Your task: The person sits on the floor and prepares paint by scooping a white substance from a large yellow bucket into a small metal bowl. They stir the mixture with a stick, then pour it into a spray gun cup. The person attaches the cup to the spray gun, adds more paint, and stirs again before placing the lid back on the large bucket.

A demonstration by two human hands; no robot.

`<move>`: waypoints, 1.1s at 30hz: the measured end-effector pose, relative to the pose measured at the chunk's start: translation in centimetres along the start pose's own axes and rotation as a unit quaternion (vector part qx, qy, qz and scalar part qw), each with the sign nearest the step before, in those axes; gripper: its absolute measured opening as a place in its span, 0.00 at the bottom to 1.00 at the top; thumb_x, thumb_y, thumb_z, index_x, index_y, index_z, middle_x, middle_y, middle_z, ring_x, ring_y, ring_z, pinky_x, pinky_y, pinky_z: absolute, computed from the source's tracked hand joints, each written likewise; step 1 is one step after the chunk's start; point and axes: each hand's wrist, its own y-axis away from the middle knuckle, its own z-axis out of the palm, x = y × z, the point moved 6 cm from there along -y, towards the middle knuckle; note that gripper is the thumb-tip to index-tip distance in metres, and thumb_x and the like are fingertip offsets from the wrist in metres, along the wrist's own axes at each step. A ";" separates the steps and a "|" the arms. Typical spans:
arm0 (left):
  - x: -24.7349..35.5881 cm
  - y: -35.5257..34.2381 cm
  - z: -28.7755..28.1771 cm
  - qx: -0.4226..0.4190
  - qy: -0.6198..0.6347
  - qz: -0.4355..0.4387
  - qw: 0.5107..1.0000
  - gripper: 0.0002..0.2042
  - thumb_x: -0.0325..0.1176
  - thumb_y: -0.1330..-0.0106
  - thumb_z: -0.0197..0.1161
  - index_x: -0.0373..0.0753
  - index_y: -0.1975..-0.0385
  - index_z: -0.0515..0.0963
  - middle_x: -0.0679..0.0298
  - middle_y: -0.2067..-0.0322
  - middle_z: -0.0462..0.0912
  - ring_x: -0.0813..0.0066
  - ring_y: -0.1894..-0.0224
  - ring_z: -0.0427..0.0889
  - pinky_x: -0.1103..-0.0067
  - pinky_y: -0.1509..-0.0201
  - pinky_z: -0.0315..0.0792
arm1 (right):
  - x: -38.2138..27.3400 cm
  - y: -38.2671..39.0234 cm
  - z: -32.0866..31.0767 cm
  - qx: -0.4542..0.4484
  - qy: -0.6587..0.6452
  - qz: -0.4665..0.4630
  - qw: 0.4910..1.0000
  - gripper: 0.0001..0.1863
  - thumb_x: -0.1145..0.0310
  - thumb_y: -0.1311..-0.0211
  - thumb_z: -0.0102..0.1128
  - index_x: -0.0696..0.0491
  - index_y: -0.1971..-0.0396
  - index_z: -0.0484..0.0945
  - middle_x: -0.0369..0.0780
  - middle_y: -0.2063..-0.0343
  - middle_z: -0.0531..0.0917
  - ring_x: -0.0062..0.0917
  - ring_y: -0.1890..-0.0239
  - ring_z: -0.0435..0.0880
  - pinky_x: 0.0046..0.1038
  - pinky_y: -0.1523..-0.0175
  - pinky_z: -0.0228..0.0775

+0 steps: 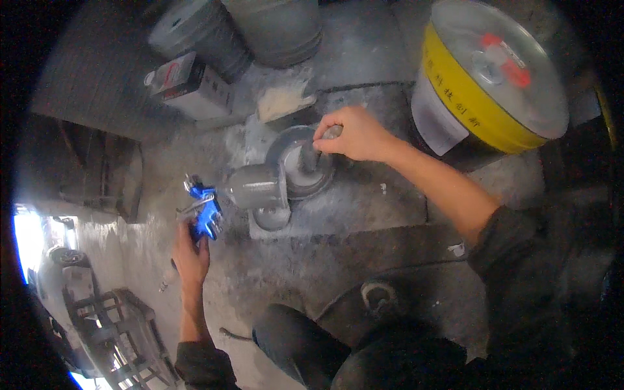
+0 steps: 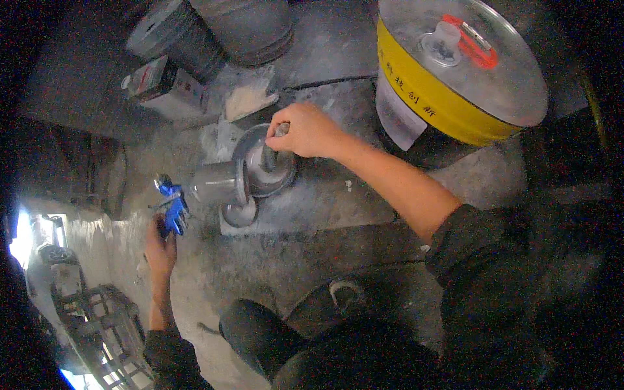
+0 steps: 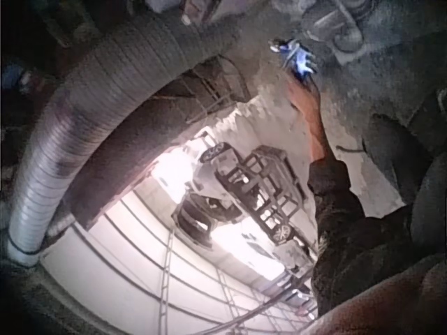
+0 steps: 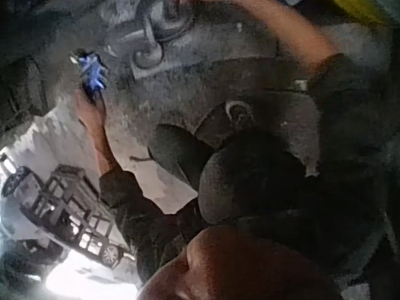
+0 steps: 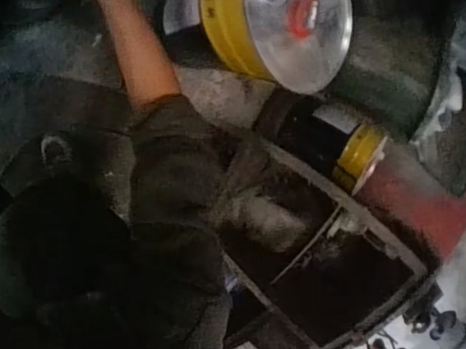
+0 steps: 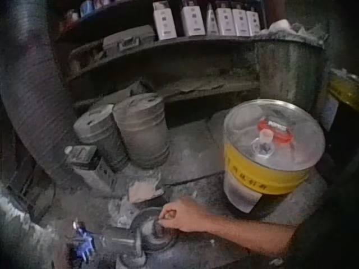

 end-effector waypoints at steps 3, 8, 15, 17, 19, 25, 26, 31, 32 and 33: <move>2.5 -1.6 -1.7 0.028 -0.033 0.035 0.998 0.17 0.22 0.45 0.61 0.37 0.54 0.72 0.52 0.62 0.79 0.50 0.62 0.78 0.63 0.58 0.70 | 1.4 0.6 1.9 0.039 -0.002 -0.007 0.999 0.15 0.59 0.53 0.71 0.52 0.68 0.85 0.42 0.74 0.85 0.31 0.71 0.83 0.30 0.63 0.73; 3.8 -2.5 -2.9 0.064 -0.155 0.059 0.984 0.16 0.23 0.45 0.62 0.37 0.55 0.73 0.54 0.63 0.78 0.51 0.61 0.76 0.64 0.56 0.68 | 2.6 0.5 4.6 0.033 0.024 -0.024 0.999 0.17 0.59 0.50 0.71 0.53 0.63 0.82 0.43 0.74 0.84 0.35 0.70 0.83 0.35 0.60 0.74; 0.8 -1.8 -1.9 -0.099 -0.175 -0.056 0.978 0.14 0.26 0.52 0.65 0.38 0.62 0.78 0.52 0.67 0.81 0.47 0.63 0.79 0.60 0.61 0.72 | 2.1 1.2 7.1 0.049 0.104 -0.062 0.991 0.19 0.54 0.46 0.67 0.54 0.67 0.76 0.47 0.72 0.84 0.45 0.66 0.84 0.40 0.62 0.73; -1.0 -0.9 -0.6 -0.147 -0.186 -0.063 0.970 0.13 0.26 0.52 0.64 0.38 0.64 0.79 0.51 0.69 0.82 0.46 0.65 0.80 0.61 0.61 0.73 | 3.2 1.5 6.3 0.104 0.035 -0.012 0.994 0.17 0.57 0.44 0.66 0.55 0.69 0.76 0.47 0.74 0.84 0.42 0.71 0.83 0.38 0.64 0.73; -1.2 0.0 -0.1 -0.173 -0.150 -0.071 0.971 0.11 0.34 0.49 0.68 0.38 0.67 0.82 0.49 0.74 0.82 0.46 0.69 0.81 0.61 0.64 0.73 | 4.2 2.0 6.6 0.141 -0.037 -0.017 0.989 0.15 0.59 0.42 0.65 0.56 0.71 0.77 0.46 0.76 0.84 0.37 0.75 0.83 0.35 0.68 0.72; -3.3 2.8 2.7 -0.233 -0.126 -0.124 0.956 0.18 0.49 0.46 0.70 0.38 0.71 0.83 0.50 0.80 0.80 0.47 0.73 0.79 0.63 0.68 0.72 | 3.6 6.0 4.3 0.146 -0.458 0.234 0.845 0.12 0.64 0.41 0.66 0.58 0.75 0.79 0.41 0.80 0.83 0.17 0.84 0.78 0.21 0.80 0.67; -3.4 2.9 2.8 -0.230 -0.110 -0.121 0.959 0.18 0.49 0.46 0.70 0.38 0.71 0.83 0.50 0.80 0.79 0.47 0.73 0.79 0.63 0.69 0.71 | 2.8 6.3 5.0 0.133 -0.459 0.232 0.847 0.11 0.64 0.41 0.66 0.58 0.74 0.79 0.40 0.80 0.83 0.17 0.84 0.76 0.20 0.81 0.65; -1.0 2.4 3.2 -0.219 -0.092 -0.059 0.970 0.16 0.46 0.46 0.70 0.37 0.74 0.82 0.49 0.79 0.78 0.46 0.74 0.78 0.64 0.70 0.71 | -0.6 3.8 9.6 0.047 -0.425 0.150 0.891 0.09 0.65 0.40 0.65 0.57 0.70 0.82 0.38 0.78 0.84 0.15 0.85 0.72 0.18 0.81 0.61; -1.3 2.1 3.4 -0.208 -0.087 -0.066 0.972 0.17 0.47 0.47 0.71 0.37 0.74 0.81 0.49 0.80 0.78 0.46 0.74 0.78 0.64 0.70 0.71 | -0.9 3.3 10.1 0.022 -0.416 0.123 0.901 0.09 0.66 0.41 0.65 0.58 0.70 0.82 0.38 0.78 0.84 0.16 0.83 0.75 0.19 0.78 0.64; -1.7 2.0 3.8 -0.199 -0.080 -0.075 0.974 0.17 0.47 0.47 0.71 0.37 0.75 0.81 0.50 0.80 0.78 0.46 0.74 0.78 0.64 0.70 0.71 | -1.9 2.7 9.9 -0.005 -0.405 0.098 0.909 0.09 0.67 0.42 0.66 0.58 0.71 0.83 0.39 0.78 0.85 0.17 0.81 0.77 0.20 0.75 0.68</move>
